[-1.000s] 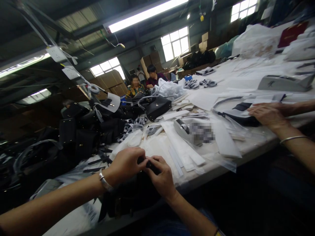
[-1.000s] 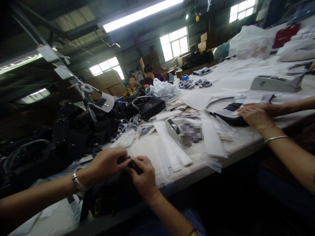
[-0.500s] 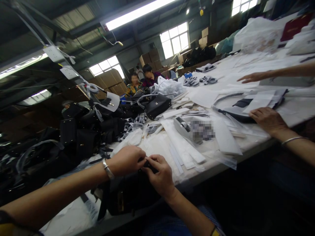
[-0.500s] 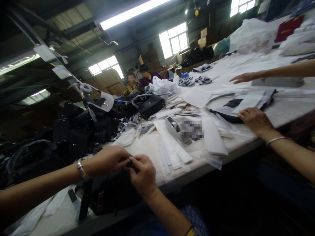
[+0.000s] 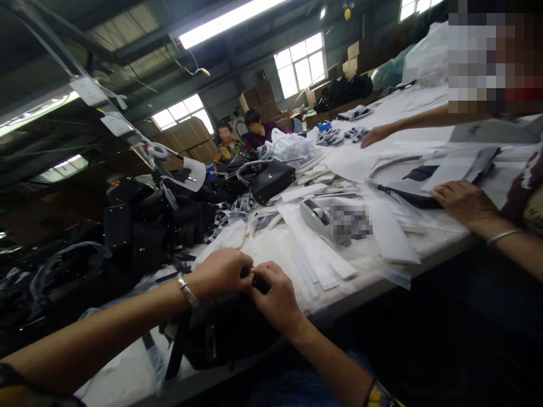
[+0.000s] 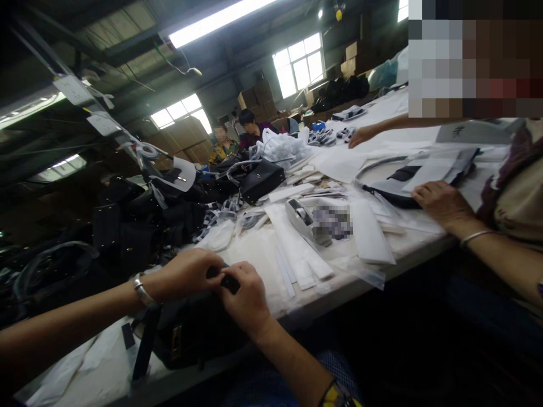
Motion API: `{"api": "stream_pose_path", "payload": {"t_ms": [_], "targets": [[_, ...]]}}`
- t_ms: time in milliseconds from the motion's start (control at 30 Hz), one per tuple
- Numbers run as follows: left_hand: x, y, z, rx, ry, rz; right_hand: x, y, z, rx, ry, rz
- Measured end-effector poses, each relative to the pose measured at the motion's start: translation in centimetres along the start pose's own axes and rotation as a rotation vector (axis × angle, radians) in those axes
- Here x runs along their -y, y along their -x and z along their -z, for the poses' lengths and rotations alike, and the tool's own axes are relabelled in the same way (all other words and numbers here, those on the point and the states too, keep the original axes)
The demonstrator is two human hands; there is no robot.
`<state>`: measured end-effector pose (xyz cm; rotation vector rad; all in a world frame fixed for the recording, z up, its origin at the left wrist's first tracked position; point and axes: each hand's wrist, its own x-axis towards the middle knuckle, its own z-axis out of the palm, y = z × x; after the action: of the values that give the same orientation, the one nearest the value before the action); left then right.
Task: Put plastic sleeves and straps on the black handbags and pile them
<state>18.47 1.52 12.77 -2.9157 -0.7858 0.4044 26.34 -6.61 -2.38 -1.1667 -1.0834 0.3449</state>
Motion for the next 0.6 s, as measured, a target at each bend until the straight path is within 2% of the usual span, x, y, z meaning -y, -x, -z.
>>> {"api": "stream_pose_path", "payload": {"t_ms": [100,300,467,600], "targets": [[0.1,-0.3,-0.1,0.077,0.022,-0.008,-0.6,0.0,-0.1,0.014,-0.025,0.019],[0.6,-0.5,-1.0,0.085,0.109,-0.059,-1.1,-0.2,0.0,0.036,-0.050,0.050],[1.8,-0.6,-1.6,-0.017,0.055,-0.010,-1.1,-0.4,0.3,-0.024,0.020,-0.041],[2.7,0.2,-2.5,-0.071,0.191,-0.040,-1.1,-0.3,0.7,-0.012,0.081,-0.057]]}}
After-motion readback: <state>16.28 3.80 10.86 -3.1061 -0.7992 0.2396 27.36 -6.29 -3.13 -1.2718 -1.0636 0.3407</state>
